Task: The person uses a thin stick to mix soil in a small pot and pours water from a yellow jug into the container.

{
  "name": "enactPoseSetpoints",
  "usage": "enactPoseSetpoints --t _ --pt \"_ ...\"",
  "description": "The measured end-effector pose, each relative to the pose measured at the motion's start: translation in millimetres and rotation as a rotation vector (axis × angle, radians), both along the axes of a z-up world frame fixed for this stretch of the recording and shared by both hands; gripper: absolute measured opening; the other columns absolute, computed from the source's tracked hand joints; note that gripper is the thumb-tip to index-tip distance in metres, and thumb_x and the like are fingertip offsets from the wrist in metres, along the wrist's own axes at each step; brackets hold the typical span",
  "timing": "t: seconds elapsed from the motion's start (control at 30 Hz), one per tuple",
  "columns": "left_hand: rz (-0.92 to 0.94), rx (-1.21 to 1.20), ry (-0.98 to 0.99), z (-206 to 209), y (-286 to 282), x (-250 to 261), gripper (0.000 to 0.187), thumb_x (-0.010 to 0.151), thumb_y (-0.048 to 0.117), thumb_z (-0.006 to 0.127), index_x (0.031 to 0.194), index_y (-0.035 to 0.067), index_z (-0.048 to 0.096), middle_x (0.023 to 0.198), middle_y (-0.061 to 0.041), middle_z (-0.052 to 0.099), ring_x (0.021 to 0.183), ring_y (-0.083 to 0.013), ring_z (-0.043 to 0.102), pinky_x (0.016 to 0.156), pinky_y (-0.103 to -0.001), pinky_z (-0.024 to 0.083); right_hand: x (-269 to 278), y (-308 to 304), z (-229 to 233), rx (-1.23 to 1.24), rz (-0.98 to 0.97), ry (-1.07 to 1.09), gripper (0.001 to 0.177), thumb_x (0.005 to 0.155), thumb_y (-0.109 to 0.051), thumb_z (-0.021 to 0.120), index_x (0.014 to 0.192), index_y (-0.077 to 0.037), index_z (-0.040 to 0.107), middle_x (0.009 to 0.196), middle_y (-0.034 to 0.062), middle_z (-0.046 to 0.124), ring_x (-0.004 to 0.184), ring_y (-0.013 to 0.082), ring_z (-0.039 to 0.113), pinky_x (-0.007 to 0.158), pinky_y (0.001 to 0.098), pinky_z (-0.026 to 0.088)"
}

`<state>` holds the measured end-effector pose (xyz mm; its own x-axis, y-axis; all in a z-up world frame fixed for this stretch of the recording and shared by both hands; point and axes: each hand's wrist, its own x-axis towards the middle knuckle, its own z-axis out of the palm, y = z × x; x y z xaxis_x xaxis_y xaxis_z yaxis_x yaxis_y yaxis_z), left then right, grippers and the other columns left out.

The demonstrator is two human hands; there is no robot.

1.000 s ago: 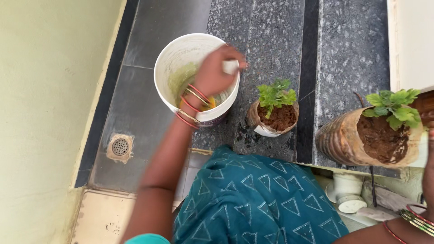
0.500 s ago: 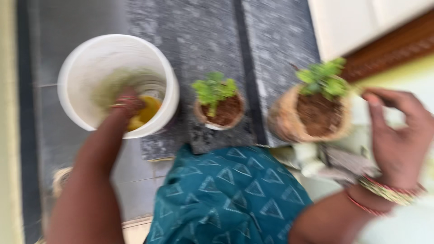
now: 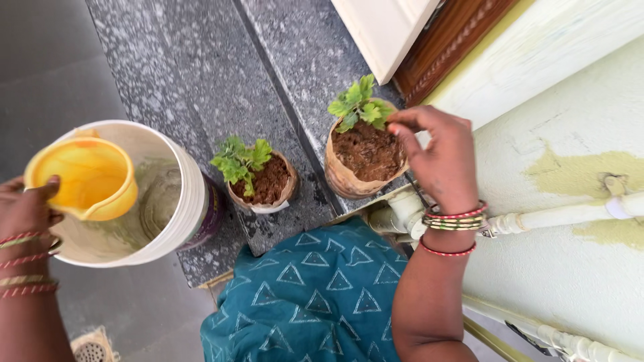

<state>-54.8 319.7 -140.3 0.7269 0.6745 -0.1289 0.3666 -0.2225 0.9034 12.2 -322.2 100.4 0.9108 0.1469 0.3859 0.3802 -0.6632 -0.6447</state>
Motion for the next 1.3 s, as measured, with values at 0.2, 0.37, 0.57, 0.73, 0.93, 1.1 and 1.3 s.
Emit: enactPoseSetpoints --t 0.2,0.37,0.57,0.73,0.93,1.1,1.3 --pt "-0.171 0.014 -0.276 143 -94 10 0.032 0.102 0.018 0.073 0.129 0.012 0.056 0.088 0.002 0.065 0.063 -0.0058 0.059 0.047 -0.019 0.039 1 0 -1 -0.099 0.005 -0.034 0.013 0.087 -0.01 0.082 0.099 -0.007 0.078 0.09 0.01 0.076 0.077 0.0247 0.072 0.073 0.0361 0.054" --pt "-0.375 0.08 -0.45 247 -222 32 0.041 0.099 -0.002 0.073 0.13 0.008 0.049 0.086 0.001 0.062 0.073 -0.0045 0.065 0.062 -0.018 0.052 2 -2 -4 -0.114 0.013 -0.023 0.012 0.084 -0.013 0.083 0.096 -0.008 0.079 0.087 0.0086 0.076 0.074 0.0232 0.071 0.07 0.0358 0.053" --pt "-0.595 0.324 -0.605 271 -340 77 0.053 0.092 -0.007 0.083 0.13 0.004 0.047 0.09 0.004 0.055 0.07 -0.0069 0.054 0.055 -0.019 0.047 2 5 -4 -0.141 0.074 0.013 0.011 0.083 -0.015 0.083 0.092 -0.009 0.079 0.082 0.0071 0.075 0.069 0.0231 0.067 0.071 0.0377 0.052" --pt "-0.639 0.577 -0.636 276 -399 91 0.058 0.091 -0.005 0.084 0.132 0.005 0.044 0.069 -0.002 0.052 0.057 -0.0138 0.053 0.049 -0.03 0.038 0 6 -1 -0.147 0.087 0.08 0.009 0.081 -0.014 0.084 0.089 -0.01 0.081 0.075 0.0088 0.073 0.065 0.0244 0.064 0.071 0.039 0.05" --pt "-0.673 0.659 -0.716 277 -428 97 0.057 0.091 -0.006 0.077 0.134 0.007 0.041 0.072 -0.007 0.052 0.063 -0.026 0.062 0.057 -0.04 0.044 7 1 -9 -0.092 0.107 0.09 0.012 0.079 -0.013 0.085 0.089 -0.009 0.08 0.077 0.0093 0.074 0.063 0.0222 0.067 0.064 0.0363 0.051" --pt "-0.698 0.681 -0.769 275 -440 103 0.059 0.092 -0.006 0.077 0.136 0.008 0.04 0.075 -0.008 0.053 0.069 -0.0301 0.065 0.06 -0.042 0.046 12 0 -20 -0.044 0.082 0.225 0.015 0.081 -0.013 0.084 0.095 -0.01 0.081 0.078 0.0094 0.076 0.06 0.0162 0.072 0.058 0.0308 0.054" --pt "-0.72 0.681 -0.794 276 -447 100 0.059 0.086 -0.01 0.071 0.131 0.007 0.036 0.082 -0.012 0.058 0.082 -0.0403 0.068 0.068 -0.05 0.05 14 -3 -29 0.0 0.088 0.293 0.011 0.086 -0.014 0.081 0.097 -0.011 0.081 0.079 0.0069 0.079 0.064 0.0121 0.075 0.06 0.0276 0.056"
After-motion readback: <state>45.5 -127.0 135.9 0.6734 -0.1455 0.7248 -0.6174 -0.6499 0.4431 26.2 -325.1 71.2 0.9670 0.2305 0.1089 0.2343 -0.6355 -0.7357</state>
